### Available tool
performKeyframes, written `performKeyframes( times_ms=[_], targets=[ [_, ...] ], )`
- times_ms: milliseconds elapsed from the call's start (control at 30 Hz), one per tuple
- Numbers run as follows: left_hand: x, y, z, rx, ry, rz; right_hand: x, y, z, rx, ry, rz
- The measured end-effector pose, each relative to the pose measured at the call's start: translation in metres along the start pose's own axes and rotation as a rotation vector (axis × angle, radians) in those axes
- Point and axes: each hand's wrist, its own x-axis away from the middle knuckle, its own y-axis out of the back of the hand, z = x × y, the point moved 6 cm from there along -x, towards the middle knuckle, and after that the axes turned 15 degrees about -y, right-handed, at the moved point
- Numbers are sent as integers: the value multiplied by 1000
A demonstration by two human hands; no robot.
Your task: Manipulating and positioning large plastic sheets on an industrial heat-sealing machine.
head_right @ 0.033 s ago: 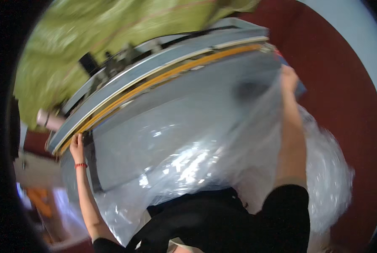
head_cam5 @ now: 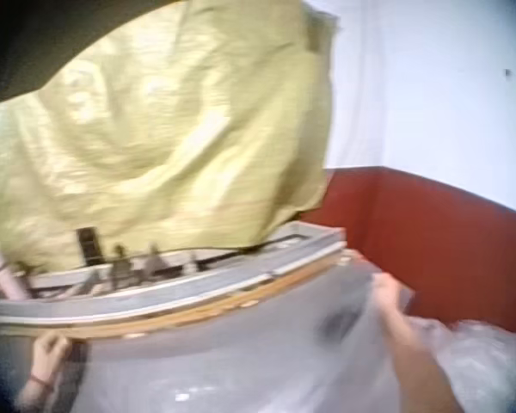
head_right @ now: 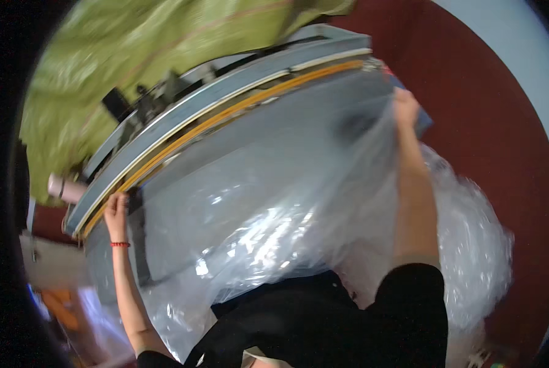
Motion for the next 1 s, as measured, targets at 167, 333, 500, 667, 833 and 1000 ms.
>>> performKeyframes(
  times_ms=[167,333,500,667,833,1000],
  targets=[
    [-5,-266,-269,754,113,780,-8,35,-31,-117,-35,-87],
    [21,-406,-340,401,-407,819,13,32,7,-166,-116,-26],
    [27,-452,-351,137,-400,901,11,46,4,-66,-190,-55],
    [46,-411,-367,1306,491,779,14,38,11,-103,-167,10],
    [107,-303,-349,1091,245,1306,7,21,-8,-231,-100,44],
    [151,-135,-235,118,-178,1035,10,28,14,-64,-41,150]
  ],
)
